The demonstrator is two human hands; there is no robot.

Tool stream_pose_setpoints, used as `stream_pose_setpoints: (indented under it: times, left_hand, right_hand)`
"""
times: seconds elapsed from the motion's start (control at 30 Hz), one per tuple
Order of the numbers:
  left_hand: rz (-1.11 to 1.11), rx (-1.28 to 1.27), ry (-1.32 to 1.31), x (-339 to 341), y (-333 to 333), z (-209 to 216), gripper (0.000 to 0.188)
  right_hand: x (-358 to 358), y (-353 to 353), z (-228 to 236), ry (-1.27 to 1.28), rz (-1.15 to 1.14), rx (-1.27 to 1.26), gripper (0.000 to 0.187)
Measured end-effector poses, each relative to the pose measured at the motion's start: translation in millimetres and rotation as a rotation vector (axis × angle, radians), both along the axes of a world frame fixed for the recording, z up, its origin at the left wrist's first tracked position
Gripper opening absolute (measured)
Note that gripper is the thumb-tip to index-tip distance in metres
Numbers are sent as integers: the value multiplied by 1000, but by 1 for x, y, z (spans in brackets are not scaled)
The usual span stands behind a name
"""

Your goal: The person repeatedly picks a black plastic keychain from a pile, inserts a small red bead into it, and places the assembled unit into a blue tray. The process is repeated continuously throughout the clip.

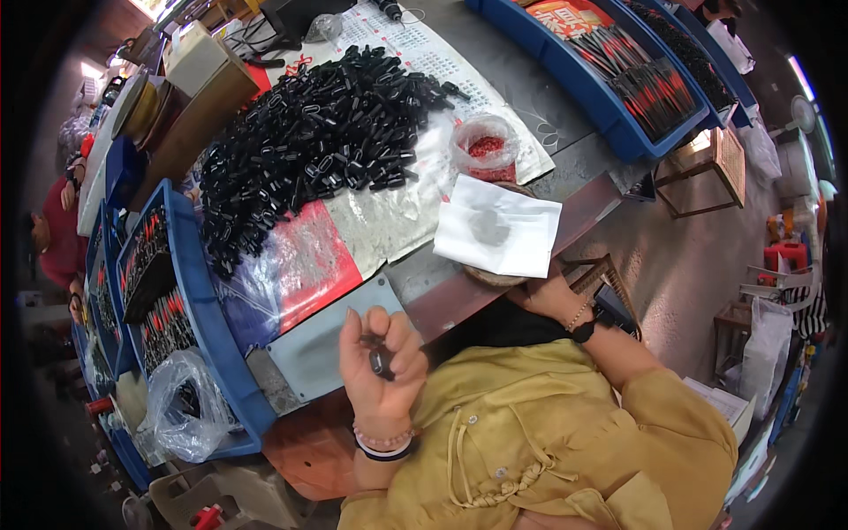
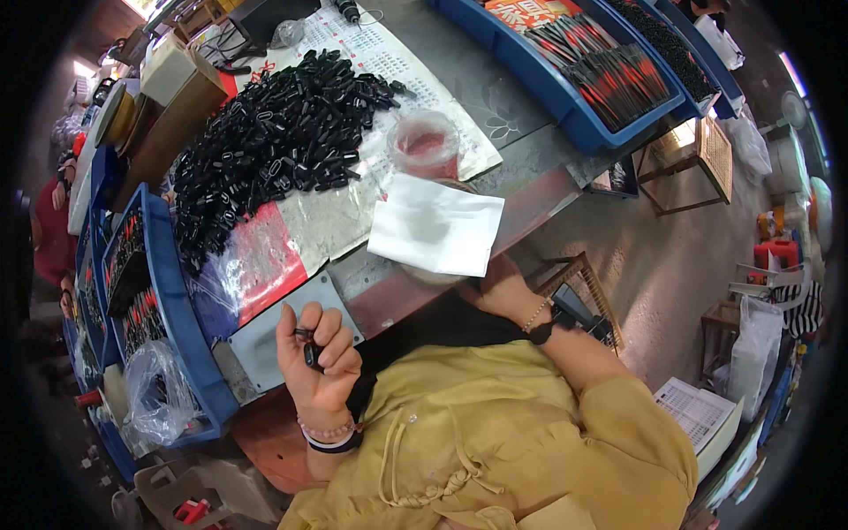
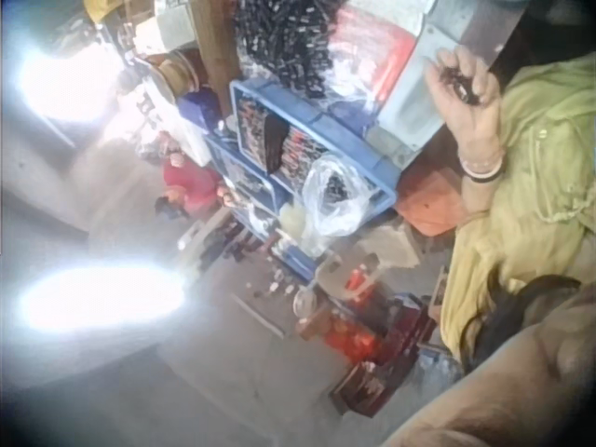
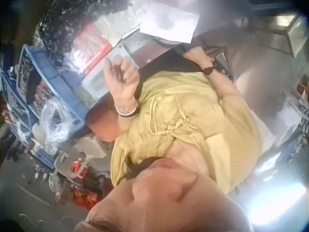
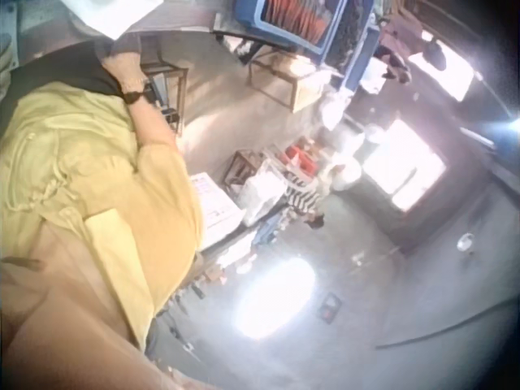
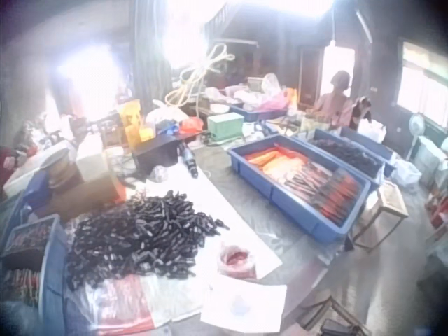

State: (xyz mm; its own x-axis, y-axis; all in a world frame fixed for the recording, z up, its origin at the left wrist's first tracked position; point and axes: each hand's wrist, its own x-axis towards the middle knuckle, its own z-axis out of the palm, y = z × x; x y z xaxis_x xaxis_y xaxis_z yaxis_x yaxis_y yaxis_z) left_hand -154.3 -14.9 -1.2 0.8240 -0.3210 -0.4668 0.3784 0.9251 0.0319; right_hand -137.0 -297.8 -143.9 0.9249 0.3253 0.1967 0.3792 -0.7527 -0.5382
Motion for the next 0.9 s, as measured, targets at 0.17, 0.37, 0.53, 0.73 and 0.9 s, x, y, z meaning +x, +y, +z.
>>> stream_pose_setpoints:
  times: [0.17,0.37,0.53,0.73,0.9]
  left_hand:
    - [1,34,0,3,-3,8,34]
    - [34,80,45,8,0,5,38]
    - [-123,162,-105,15,15,21,42]
    - [-436,1286,-540,59,21,44,21]
    - [-404,2143,-995,123,-7,23,22]
  right_hand:
    - [-11,-9,21,242,17,-140,51]
    - [5,2,14,-132,69,-50,48]
    - [-4,3,48,270,73,-196,33]
    - [10,-31,158,689,138,310,15]
    - [50,-20,202,188,41,1460,9]
